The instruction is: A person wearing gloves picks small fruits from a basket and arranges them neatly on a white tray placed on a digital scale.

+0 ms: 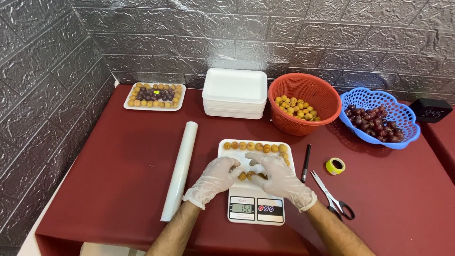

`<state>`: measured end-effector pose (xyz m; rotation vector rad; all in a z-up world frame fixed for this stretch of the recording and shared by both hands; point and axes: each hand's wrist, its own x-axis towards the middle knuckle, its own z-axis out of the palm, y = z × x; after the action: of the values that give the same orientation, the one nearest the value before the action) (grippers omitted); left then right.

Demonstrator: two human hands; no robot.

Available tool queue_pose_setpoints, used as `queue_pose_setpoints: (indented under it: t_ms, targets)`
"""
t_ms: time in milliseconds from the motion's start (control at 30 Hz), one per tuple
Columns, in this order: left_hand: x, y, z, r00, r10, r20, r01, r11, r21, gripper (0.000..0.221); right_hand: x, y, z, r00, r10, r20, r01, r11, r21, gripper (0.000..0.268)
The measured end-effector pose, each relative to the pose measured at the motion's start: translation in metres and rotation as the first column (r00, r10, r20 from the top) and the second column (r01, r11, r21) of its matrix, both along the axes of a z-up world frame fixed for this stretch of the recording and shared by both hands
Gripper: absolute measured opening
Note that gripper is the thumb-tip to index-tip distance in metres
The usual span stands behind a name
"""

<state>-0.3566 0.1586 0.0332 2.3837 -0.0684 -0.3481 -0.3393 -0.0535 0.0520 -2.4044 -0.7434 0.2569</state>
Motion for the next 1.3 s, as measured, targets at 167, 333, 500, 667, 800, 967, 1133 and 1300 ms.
queue_pose_setpoints:
  t_ms: [167, 333, 500, 667, 800, 967, 1133, 1300]
  targets:
    - [0.012, -0.003, 0.017, 0.998, 0.027, 0.048, -0.026, 0.999, -0.029, 0.033, 0.014, -0.013, 0.018, 0.999, -0.044, 0.023, 0.04, 0.988, 0.149, 0.048]
    - [0.033, -0.018, 0.052, 0.991, 0.029, 0.132, -0.017, 0.996, -0.093, 0.029, 0.022, -0.023, 0.045, 0.975, -0.224, 0.017, 0.208, 0.93, 0.303, 0.035]
    - [0.079, -0.041, 0.06, 0.978, -0.004, 0.21, 0.036, 0.989, -0.146, 0.025, 0.061, -0.05, 0.054, 0.928, -0.355, 0.111, 0.29, 0.877, 0.384, 0.027]
    - [0.129, -0.079, 0.081, 0.97, -0.026, 0.244, 0.06, 0.989, -0.134, 0.027, 0.109, -0.074, 0.06, 0.883, -0.445, 0.147, 0.366, 0.85, 0.379, 0.024]
    - [0.181, -0.108, 0.072, 0.967, 0.005, 0.256, 0.04, 0.985, -0.17, 0.024, 0.143, -0.085, 0.063, 0.86, -0.488, 0.147, 0.416, 0.839, 0.351, 0.022]
    - [0.247, -0.135, 0.043, 0.964, 0.0, 0.264, 0.035, 0.991, -0.129, 0.023, 0.198, -0.104, 0.037, 0.832, -0.531, 0.162, 0.474, 0.832, 0.288, 0.022]
    - [0.278, -0.152, 0.037, 0.962, -0.033, 0.27, 0.063, 0.993, -0.104, 0.03, 0.238, -0.109, 0.02, 0.826, -0.545, 0.148, 0.521, 0.836, 0.169, 0.025]
    - [0.313, -0.17, 0.023, 0.978, -0.031, 0.208, 0.043, 0.998, -0.053, 0.03, 0.286, -0.109, -0.008, 0.83, -0.544, 0.122, 0.555, 0.829, -0.077, 0.025]
